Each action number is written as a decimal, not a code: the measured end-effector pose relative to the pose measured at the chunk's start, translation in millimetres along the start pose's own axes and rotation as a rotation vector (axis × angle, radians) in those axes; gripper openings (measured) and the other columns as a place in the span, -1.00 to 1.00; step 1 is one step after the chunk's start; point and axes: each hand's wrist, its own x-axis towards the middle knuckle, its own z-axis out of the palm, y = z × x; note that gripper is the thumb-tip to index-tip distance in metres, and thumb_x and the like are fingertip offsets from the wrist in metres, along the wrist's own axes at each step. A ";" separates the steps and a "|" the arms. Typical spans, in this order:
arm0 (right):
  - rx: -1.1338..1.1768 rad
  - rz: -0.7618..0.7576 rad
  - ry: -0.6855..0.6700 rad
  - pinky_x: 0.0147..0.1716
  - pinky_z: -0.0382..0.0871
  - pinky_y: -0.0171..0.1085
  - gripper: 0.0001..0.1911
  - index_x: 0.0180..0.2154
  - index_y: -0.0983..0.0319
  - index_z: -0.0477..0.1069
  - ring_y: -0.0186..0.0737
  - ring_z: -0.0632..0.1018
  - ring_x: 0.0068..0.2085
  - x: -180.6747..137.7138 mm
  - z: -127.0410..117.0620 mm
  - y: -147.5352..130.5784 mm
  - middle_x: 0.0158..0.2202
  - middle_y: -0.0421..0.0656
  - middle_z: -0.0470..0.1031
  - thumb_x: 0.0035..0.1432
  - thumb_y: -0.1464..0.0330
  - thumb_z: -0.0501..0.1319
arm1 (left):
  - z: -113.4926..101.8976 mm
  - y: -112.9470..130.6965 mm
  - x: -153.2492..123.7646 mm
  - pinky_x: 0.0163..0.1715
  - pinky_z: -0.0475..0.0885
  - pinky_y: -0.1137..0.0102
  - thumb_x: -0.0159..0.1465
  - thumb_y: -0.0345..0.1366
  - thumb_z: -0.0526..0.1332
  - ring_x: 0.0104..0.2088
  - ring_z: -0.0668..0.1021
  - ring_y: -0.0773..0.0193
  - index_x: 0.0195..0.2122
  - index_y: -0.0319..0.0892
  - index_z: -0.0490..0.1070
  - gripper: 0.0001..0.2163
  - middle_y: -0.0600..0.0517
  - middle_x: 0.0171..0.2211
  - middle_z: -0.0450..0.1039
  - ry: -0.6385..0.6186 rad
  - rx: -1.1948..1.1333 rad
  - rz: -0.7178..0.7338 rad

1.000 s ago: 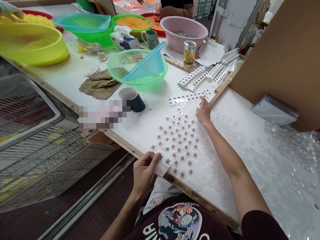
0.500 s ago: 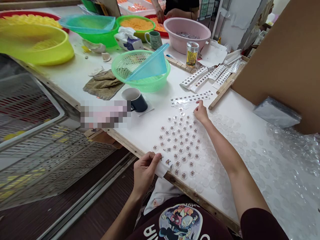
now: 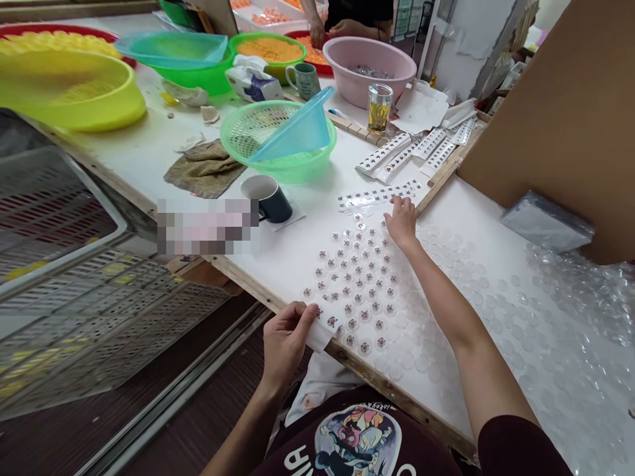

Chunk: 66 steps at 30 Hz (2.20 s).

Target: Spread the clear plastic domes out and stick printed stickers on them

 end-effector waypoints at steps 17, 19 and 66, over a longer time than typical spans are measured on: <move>0.134 0.183 -0.325 -0.15 0.33 -0.20 -0.91 -0.41 0.20 0.36 -0.15 0.53 -0.24 -25.4 -4.3 -9.8 -0.34 -0.13 0.55 0.11 0.49 0.20 | 2.7 -1.4 0.9 -0.56 0.09 0.48 0.28 -0.07 0.29 -0.54 0.16 0.40 -0.59 -0.18 0.24 -0.59 0.15 -0.59 0.10 -0.027 -0.027 0.013; 0.061 0.167 -0.333 -0.05 0.28 -0.14 -0.90 -0.31 0.20 0.38 -0.10 0.53 -0.20 -26.3 -3.6 -14.5 -0.34 -0.12 0.54 0.12 0.51 0.21 | 3.8 -0.8 1.3 -0.56 0.09 0.48 0.28 -0.07 0.29 -0.54 0.16 0.41 -0.59 -0.18 0.24 -0.59 0.16 -0.59 0.10 -0.032 -0.041 0.012; 0.848 -0.164 -0.289 -0.02 0.37 -0.09 -0.65 0.05 0.08 0.33 -0.23 0.55 -0.22 -198.4 -91.4 -99.1 -0.32 -0.27 0.52 0.24 0.39 0.26 | 23.5 25.7 -6.6 -0.49 0.18 0.47 0.30 -0.12 0.28 -0.52 0.23 0.39 -0.55 -0.18 0.29 -0.65 0.15 -0.58 0.17 -0.155 0.108 0.200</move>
